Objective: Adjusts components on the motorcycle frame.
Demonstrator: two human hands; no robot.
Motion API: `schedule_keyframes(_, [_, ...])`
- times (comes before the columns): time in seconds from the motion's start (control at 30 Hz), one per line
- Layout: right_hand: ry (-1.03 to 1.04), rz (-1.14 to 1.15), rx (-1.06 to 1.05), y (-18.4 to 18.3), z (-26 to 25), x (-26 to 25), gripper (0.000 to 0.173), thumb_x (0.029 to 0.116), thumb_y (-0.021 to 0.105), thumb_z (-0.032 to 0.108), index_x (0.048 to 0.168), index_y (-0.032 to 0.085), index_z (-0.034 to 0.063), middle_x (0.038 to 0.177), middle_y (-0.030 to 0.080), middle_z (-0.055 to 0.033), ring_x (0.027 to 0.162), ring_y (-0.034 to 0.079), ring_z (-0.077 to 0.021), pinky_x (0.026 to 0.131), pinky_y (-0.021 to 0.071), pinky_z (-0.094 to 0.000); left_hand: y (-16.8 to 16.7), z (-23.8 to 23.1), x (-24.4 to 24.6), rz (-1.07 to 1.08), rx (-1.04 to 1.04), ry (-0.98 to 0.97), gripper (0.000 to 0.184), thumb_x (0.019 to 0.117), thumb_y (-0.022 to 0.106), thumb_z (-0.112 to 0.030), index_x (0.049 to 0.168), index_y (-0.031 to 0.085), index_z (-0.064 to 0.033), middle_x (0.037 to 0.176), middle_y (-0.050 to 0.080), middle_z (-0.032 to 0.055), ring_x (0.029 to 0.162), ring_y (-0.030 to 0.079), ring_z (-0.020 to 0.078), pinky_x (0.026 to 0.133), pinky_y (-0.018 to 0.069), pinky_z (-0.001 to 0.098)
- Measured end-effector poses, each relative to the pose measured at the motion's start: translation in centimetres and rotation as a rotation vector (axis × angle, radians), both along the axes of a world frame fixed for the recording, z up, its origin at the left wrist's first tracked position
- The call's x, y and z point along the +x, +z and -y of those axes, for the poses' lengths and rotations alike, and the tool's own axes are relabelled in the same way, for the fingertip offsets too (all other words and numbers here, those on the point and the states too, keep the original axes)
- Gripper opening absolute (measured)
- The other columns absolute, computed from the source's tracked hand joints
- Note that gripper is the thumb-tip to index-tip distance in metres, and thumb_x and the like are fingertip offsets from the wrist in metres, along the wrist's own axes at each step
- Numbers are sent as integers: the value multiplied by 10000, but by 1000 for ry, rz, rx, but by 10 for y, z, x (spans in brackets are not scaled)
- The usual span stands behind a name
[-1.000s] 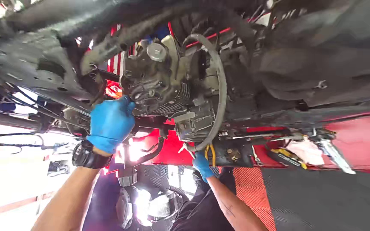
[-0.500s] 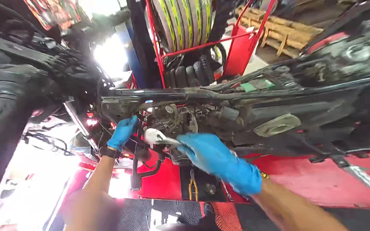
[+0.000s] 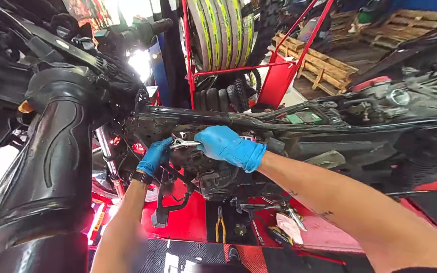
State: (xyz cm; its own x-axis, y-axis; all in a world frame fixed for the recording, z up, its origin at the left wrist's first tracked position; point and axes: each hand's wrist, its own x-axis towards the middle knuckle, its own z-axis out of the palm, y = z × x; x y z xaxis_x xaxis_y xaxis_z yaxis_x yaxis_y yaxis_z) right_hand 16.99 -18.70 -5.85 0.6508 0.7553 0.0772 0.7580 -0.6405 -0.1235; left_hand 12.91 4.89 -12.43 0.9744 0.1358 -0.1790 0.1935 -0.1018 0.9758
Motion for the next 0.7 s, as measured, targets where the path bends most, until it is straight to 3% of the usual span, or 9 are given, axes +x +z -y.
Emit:
schedule_keyframes(0.23, [18, 59, -102, 17, -6, 2, 124, 969, 598, 165, 972, 694, 85, 846, 675, -124, 825, 680, -350, 651, 512, -560, -5, 2, 4, 9, -112, 28, 361, 1116, 395, -313, 979, 649, -96, 656, 631, -34, 386, 329, -1, 365, 257, 165])
schedule_keyframes(0.33, [18, -120, -168, 26, -16, -4, 124, 929, 661, 158, 971, 657, 41, 858, 641, -153, 822, 652, -354, 672, 502, -556, 0, 3, 11, -24, -78, 44, 348, 1109, 421, -321, 986, 648, -88, 661, 628, -26, 390, 352, 12, 366, 269, 173])
schedule_keyframes(0.43, [9, -309, -206, 41, -30, -23, 154, 919, 685, 169, 903, 624, 28, 812, 593, -136, 729, 603, -300, 622, 476, -502, 3, 3, 13, -52, -83, 37, 332, 1107, 425, -315, 976, 632, -91, 641, 603, -29, 385, 358, 18, 360, 280, 172])
schedule_keyframes(0.53, [-24, -356, -271, 45, -46, -36, 223, 927, 701, 199, 888, 616, -3, 845, 601, -167, 774, 610, -327, 647, 475, -533, 2, 2, 8, -45, -119, 39, 326, 1105, 425, -303, 907, 602, -113, 622, 568, -44, 386, 343, 15, 363, 274, 169])
schedule_keyframes(0.7, [-74, -445, -249, 38, -57, -37, 262, 923, 725, 234, 841, 610, 13, 763, 563, -121, 650, 548, -247, 584, 443, -457, -3, -2, 5, -23, -131, 31, 349, 1110, 415, -307, 875, 587, -115, 597, 552, -47, 378, 330, 13, 366, 274, 170])
